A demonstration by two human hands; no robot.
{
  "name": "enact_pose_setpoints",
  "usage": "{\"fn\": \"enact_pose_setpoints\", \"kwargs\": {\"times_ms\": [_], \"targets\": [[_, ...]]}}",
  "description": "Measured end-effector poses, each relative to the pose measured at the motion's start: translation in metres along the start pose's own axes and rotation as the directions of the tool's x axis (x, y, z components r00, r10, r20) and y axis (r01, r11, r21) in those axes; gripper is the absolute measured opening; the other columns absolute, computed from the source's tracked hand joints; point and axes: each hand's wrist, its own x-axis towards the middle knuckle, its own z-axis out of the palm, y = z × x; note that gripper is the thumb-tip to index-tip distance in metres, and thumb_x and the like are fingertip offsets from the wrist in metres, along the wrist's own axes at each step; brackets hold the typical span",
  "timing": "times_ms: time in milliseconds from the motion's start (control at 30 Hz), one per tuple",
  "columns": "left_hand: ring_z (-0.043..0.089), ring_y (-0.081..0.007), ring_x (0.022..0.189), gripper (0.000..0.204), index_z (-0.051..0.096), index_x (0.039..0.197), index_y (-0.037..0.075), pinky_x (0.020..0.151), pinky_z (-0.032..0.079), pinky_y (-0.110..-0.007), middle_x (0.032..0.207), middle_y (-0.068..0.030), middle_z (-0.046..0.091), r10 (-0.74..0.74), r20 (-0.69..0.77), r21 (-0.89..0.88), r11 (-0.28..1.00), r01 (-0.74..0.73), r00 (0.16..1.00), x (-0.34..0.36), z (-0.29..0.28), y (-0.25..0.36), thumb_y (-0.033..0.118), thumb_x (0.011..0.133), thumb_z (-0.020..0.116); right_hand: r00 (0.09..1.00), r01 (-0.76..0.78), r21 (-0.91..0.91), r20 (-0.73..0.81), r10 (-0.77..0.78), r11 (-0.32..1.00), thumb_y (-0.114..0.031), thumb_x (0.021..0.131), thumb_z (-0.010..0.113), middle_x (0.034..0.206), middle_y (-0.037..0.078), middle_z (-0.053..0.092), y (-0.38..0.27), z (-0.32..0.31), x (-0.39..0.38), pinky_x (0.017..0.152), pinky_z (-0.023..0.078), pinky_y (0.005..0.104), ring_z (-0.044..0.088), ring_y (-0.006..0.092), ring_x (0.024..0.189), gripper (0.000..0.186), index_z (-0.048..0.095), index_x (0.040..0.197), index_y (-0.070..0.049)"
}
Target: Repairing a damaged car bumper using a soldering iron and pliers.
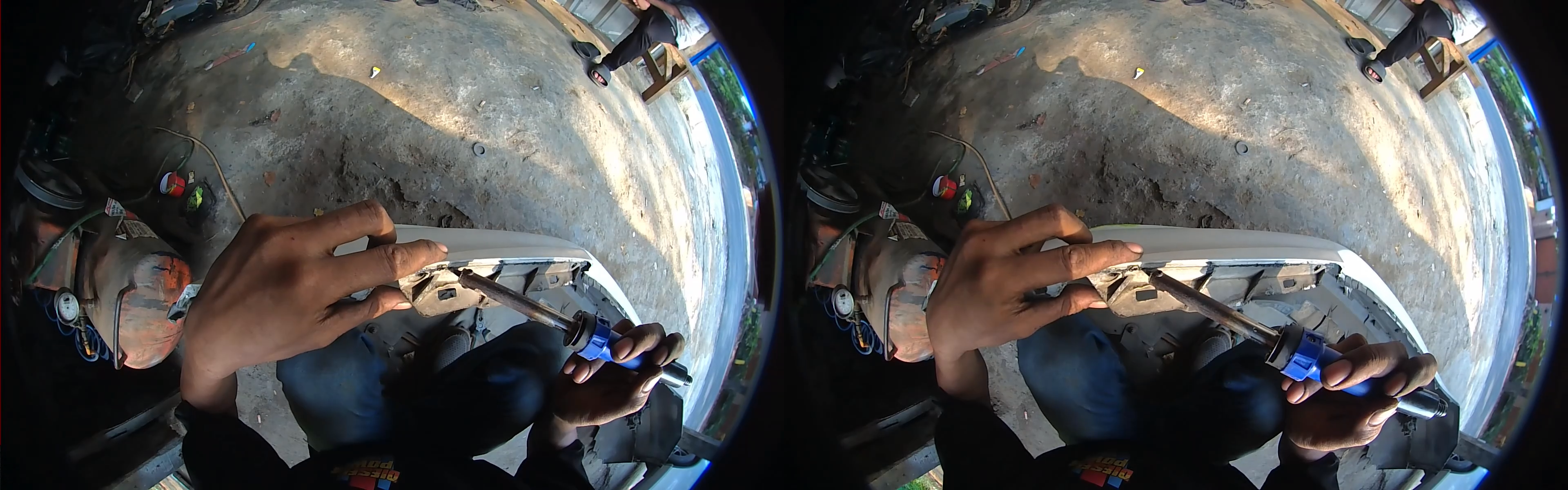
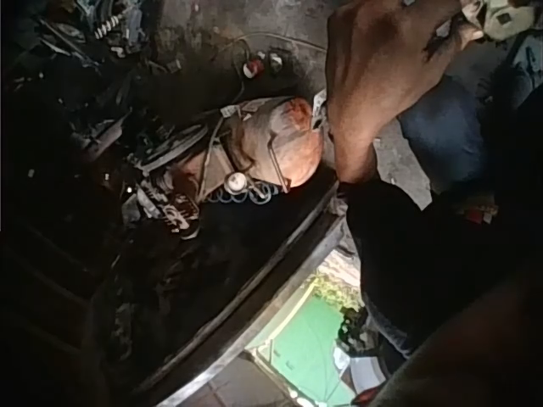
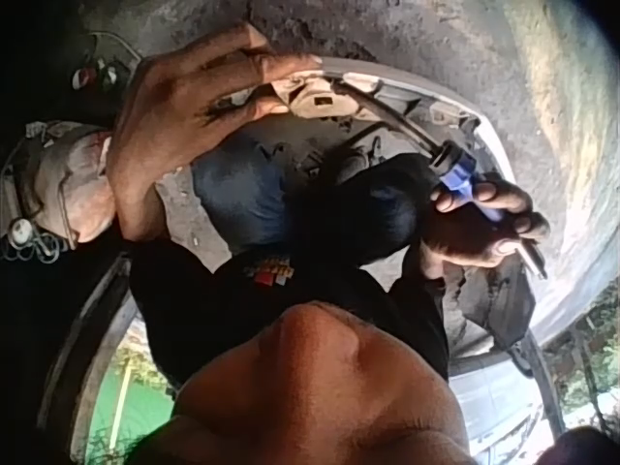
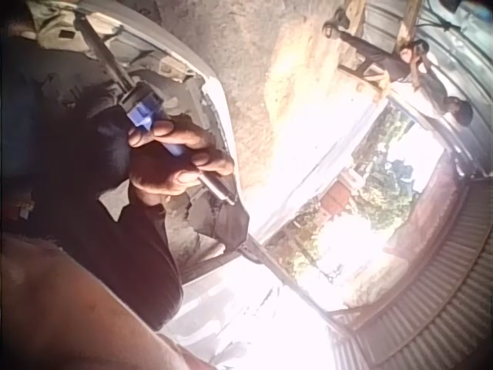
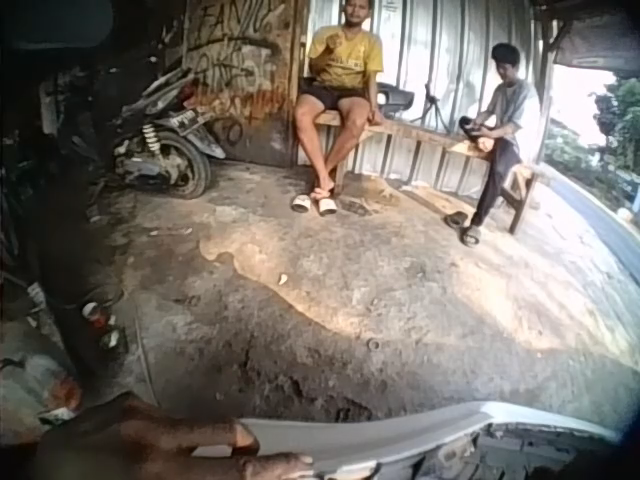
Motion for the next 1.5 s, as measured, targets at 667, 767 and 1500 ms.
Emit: {"fn": "enact_pose_setpoints", "kwargs": {"times_ms": [667, 767, 1500], "targets": [[0.067, -0.0181, 0.069, 0.045, 0.069, 0.116, 0.016, 0.056, 0.057, -0.034, 0.087, -0.0041, 0.063, 0.003, -0.02, 0.0, 1.0, -0.003, 1.0, -0.0012, 0.0017, -0.0007, 0.019, 0.071, 0.077, 0.999, 0.012, -0.067, -0.042, -0.014, 0.998, -0.022, 0.088, 0.068, 0.077, 0.017, 0.059, 0.0008, 0.0045, -0.0049, 0.05, 0.062, 0.0393, 0.066, 0.0274, 0.056, 0.035, 0.035, 0.094, -0.011], [0.067, -0.0181, 0.069, 0.045, 0.069, 0.116, 0.016, 0.056, 0.057, -0.034, 0.087, -0.0042, 0.063, 0.011, -0.02, -0.007, 1.0, -0.012, 1.0, -0.0009, 0.0021, -0.0017, 0.018, 0.072, 0.077, 1.0, 0.015, -0.071, -0.012, -0.015, 0.997, -0.022, 0.088, 0.068, 0.077, 0.017, 0.06, 0.0006, 0.0031, -0.0041, 0.05, 0.062, 0.039, 0.066, 0.0275, 0.057, 0.035, 0.035, 0.094, -0.011], [0.067, -0.0174, 0.067, 0.045, 0.07, 0.115, 0.016, 0.054, 0.057, -0.033, 0.086, -0.004, 0.064, 0.011, -0.037, 0.014, 1.0, -0.01, 0.999, -0.001, 0.003, -0.0013, 0.022, 0.071, 0.077, 0.999, -0.047, -0.085, -0.014, 0.046, 0.995, -0.024, 0.087, 0.07, 0.076, 0.015, 0.06, -0.0018, 0.008, -0.0025, 0.05, 0.062, 0.0382, 0.066, 0.0253, 0.059, 0.036, 0.037, 0.095, -0.011]]}}
